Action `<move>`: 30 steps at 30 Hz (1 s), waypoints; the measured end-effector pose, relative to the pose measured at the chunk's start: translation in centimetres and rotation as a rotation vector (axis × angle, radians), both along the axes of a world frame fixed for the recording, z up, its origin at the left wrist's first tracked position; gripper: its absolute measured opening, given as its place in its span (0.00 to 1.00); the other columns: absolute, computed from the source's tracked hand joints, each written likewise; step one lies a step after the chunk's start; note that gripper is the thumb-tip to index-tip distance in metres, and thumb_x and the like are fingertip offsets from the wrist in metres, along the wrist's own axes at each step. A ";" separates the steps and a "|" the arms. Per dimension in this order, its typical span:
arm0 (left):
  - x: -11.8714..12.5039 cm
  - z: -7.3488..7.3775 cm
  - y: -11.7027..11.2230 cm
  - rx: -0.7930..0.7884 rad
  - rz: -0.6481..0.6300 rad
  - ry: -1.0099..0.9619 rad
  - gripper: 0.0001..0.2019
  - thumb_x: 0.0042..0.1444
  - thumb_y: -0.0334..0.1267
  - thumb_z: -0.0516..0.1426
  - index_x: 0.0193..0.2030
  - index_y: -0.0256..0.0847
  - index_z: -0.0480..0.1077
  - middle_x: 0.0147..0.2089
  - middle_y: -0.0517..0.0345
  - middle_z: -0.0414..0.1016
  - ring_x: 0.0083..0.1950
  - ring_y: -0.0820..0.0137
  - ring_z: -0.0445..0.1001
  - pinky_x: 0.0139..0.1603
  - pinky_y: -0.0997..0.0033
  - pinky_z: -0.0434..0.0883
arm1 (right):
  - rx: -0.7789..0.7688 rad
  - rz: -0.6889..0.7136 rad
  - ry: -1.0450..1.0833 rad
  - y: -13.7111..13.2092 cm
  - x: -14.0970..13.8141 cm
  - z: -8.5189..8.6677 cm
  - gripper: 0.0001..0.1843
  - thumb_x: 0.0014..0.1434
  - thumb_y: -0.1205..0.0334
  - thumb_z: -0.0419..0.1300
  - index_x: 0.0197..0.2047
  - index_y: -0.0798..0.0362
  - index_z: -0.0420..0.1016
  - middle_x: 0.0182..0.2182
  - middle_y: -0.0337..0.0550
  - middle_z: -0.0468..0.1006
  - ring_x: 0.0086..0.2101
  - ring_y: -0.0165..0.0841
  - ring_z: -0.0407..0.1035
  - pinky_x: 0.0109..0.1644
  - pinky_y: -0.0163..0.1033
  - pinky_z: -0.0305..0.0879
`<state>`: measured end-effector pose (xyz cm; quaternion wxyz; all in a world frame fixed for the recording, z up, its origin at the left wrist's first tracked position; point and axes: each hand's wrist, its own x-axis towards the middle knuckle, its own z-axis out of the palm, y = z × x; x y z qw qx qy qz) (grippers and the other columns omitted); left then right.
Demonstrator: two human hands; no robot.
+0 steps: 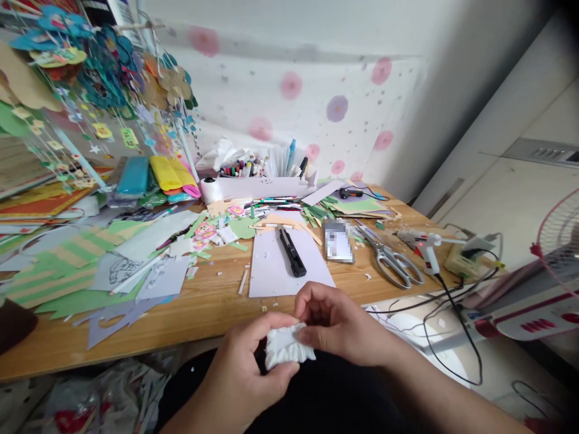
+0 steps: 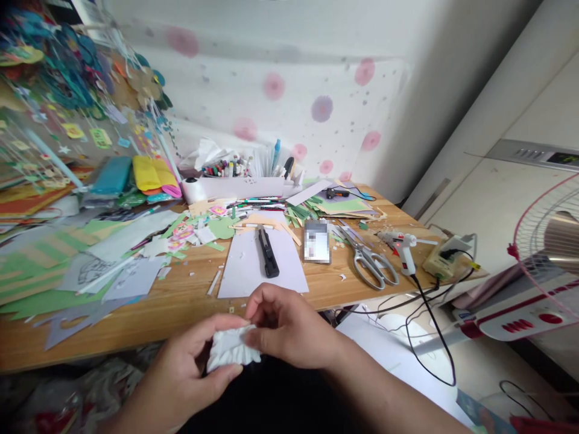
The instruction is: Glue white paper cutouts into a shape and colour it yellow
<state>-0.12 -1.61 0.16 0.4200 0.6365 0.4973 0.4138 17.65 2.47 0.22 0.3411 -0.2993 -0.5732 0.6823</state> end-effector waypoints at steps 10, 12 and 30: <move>0.5 -0.7 0.6 0.151 0.020 0.252 0.18 0.45 0.30 0.61 0.45 0.45 0.76 0.42 0.54 0.84 0.40 0.61 0.82 0.41 0.66 0.76 | 0.399 -0.216 -0.213 -1.2 0.4 -0.1 0.20 0.53 0.56 0.66 0.46 0.52 0.66 0.39 0.42 0.69 0.38 0.33 0.66 0.36 0.37 0.65; 0.8 -0.9 0.6 0.264 0.035 0.328 0.19 0.44 0.26 0.58 0.45 0.43 0.76 0.42 0.53 0.85 0.40 0.60 0.82 0.41 0.66 0.77 | 0.536 -0.279 -0.338 -1.5 -0.1 0.0 0.24 0.47 0.65 0.68 0.46 0.50 0.65 0.42 0.43 0.69 0.41 0.35 0.66 0.41 0.40 0.65; 0.7 -0.9 -0.3 -0.440 -0.042 -0.657 0.27 0.32 0.45 0.74 0.43 0.41 0.77 0.29 0.61 0.78 0.31 0.72 0.71 0.37 0.72 0.70 | 0.218 -0.410 0.236 -0.9 2.0 -2.1 0.11 0.64 0.56 0.59 0.32 0.53 0.69 0.21 0.34 0.69 0.25 0.27 0.63 0.33 0.34 0.61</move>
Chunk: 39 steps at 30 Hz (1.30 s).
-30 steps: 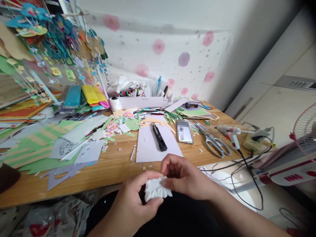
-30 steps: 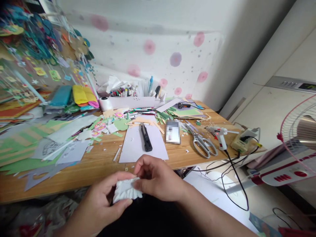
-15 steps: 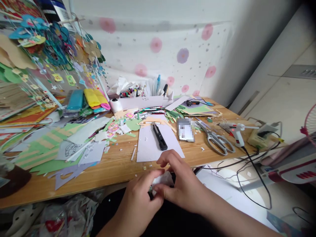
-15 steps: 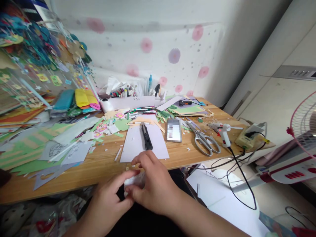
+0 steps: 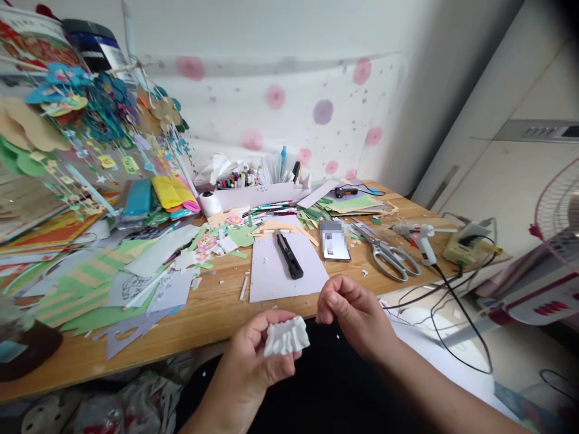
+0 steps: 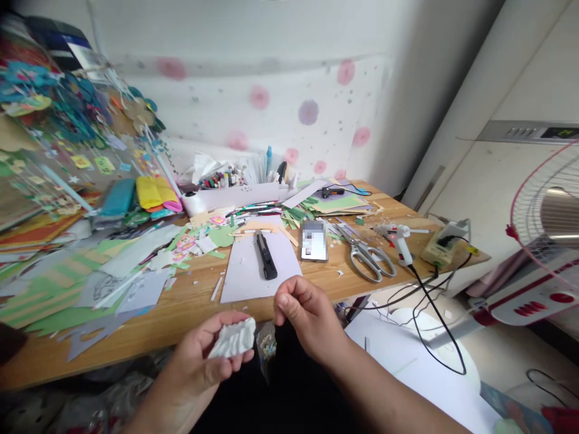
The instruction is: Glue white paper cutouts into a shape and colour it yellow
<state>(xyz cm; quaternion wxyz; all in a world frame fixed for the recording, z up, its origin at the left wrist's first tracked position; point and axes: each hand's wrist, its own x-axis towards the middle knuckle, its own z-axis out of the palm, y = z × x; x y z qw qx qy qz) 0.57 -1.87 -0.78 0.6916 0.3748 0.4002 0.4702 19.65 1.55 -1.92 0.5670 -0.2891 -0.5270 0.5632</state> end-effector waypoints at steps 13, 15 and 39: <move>3.3 0.5 -0.4 -0.427 0.111 -0.316 0.36 0.64 0.58 0.40 0.20 0.34 0.74 0.09 0.58 0.68 0.09 0.73 0.65 0.13 0.72 0.67 | 0.221 -0.049 -0.256 -1.8 -2.3 1.3 0.14 0.60 0.57 0.61 0.48 0.49 0.68 0.40 0.43 0.70 0.35 0.32 0.66 0.33 0.34 0.65; 3.2 0.4 -0.4 -0.436 0.081 -0.291 0.36 0.63 0.59 0.39 0.21 0.35 0.74 0.09 0.57 0.69 0.08 0.71 0.66 0.12 0.72 0.68 | 0.256 -0.056 -0.301 -1.5 -2.5 1.4 0.16 0.59 0.60 0.61 0.51 0.48 0.68 0.44 0.45 0.70 0.39 0.34 0.67 0.35 0.36 0.68; 0.0 0.4 -1.1 0.189 0.179 0.179 0.14 0.54 0.47 0.61 0.25 0.40 0.71 0.19 0.64 0.68 0.25 0.71 0.65 0.36 0.69 0.65 | -0.112 -0.075 -0.064 -0.8 -4.4 2.5 0.19 0.57 0.45 0.60 0.32 0.53 0.68 0.23 0.35 0.67 0.24 0.28 0.62 0.29 0.33 0.60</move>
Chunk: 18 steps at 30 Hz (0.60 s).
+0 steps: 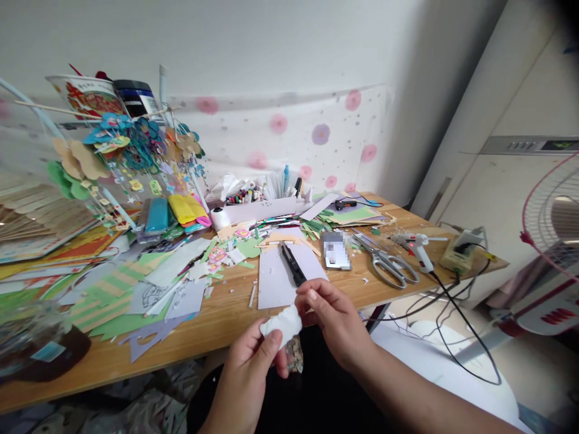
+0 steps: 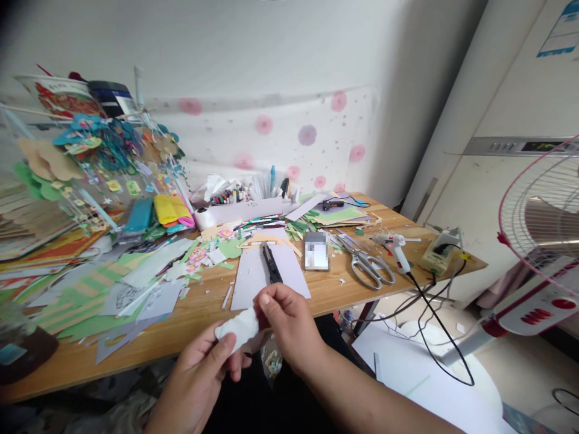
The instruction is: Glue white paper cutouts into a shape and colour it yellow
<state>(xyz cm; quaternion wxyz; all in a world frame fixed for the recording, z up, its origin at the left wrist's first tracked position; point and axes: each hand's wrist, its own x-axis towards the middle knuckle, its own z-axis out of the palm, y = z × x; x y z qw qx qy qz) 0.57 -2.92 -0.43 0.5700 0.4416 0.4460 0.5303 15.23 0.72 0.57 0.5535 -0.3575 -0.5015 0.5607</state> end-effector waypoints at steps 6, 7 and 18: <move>-0.1 0.6 -0.2 -0.050 -0.019 0.021 0.13 0.53 0.48 0.61 0.28 0.40 0.71 0.17 0.65 0.65 0.23 0.71 0.63 0.36 0.68 0.65 | 0.070 -0.034 -0.103 0.2 0.4 0.2 0.18 0.51 0.47 0.67 0.28 0.54 0.71 0.24 0.36 0.67 0.26 0.28 0.59 0.29 0.33 0.57; -0.1 0.6 -0.3 -0.056 -0.025 0.024 0.13 0.53 0.49 0.61 0.28 0.40 0.72 0.16 0.66 0.64 0.23 0.70 0.63 0.35 0.68 0.65 | 0.061 -0.050 -0.106 0.3 0.4 0.3 0.18 0.49 0.48 0.69 0.25 0.54 0.71 0.24 0.36 0.66 0.26 0.27 0.58 0.28 0.33 0.55; 0.1 -0.3 0.2 -0.091 -0.128 -0.192 0.16 0.55 0.49 0.61 0.25 0.40 0.70 0.17 0.64 0.66 0.24 0.72 0.63 0.35 0.69 0.64 | -0.269 0.136 0.243 -1.0 -1.5 -0.4 0.24 0.51 0.41 0.64 0.27 0.51 0.61 0.17 0.33 0.66 0.16 0.27 0.59 0.19 0.33 0.58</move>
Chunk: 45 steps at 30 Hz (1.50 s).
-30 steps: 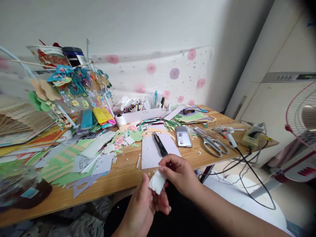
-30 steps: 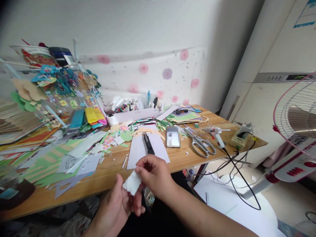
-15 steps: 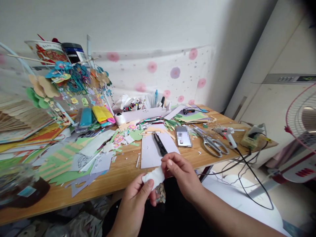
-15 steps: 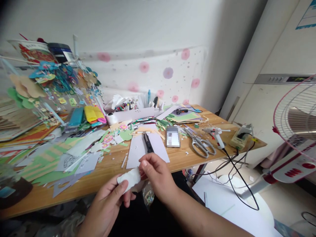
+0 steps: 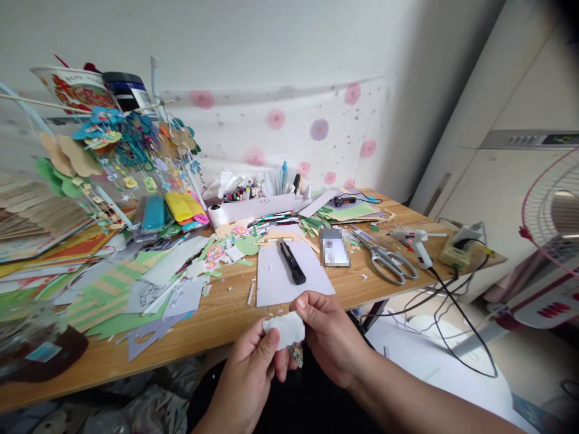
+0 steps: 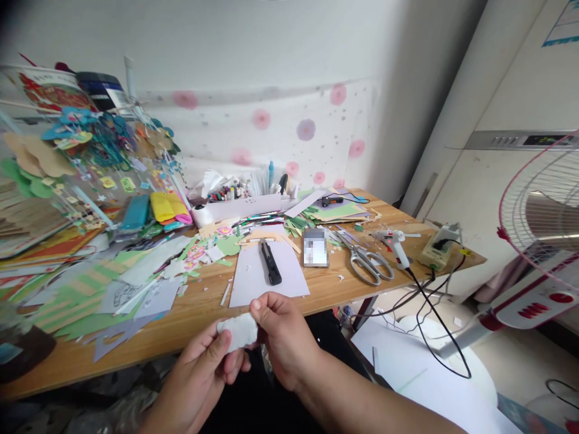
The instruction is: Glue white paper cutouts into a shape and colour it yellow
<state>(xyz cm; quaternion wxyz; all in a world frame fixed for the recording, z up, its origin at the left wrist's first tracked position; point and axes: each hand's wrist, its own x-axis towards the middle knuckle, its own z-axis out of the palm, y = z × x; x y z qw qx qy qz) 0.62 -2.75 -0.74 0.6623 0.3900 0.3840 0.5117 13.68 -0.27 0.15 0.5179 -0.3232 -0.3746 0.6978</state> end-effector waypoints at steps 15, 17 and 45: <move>0.4 0.5 -0.4 -0.021 0.138 -0.048 0.14 0.52 0.47 0.64 0.25 0.40 0.71 0.19 0.64 0.66 0.24 0.72 0.64 0.32 0.70 0.65 | 0.437 -0.318 -0.178 -0.9 0.8 -0.4 0.08 0.56 0.56 0.65 0.39 0.47 0.82 0.38 0.44 0.70 0.35 0.32 0.67 0.38 0.37 0.67; 0.5 0.5 -0.5 0.022 0.185 0.040 0.15 0.51 0.49 0.63 0.25 0.40 0.72 0.19 0.64 0.67 0.25 0.71 0.65 0.32 0.70 0.65 | 0.475 -0.305 -0.218 -0.8 0.8 -0.6 0.08 0.55 0.59 0.66 0.40 0.45 0.82 0.40 0.43 0.70 0.36 0.32 0.68 0.38 0.37 0.67; 0.1 0.5 -0.7 0.048 0.240 0.161 0.15 0.51 0.48 0.63 0.22 0.40 0.72 0.16 0.64 0.66 0.22 0.71 0.64 0.36 0.67 0.69 | 0.231 -0.101 -0.105 0.4 1.5 -0.9 0.21 0.56 0.43 0.61 0.43 0.51 0.78 0.35 0.45 0.76 0.35 0.35 0.69 0.39 0.41 0.66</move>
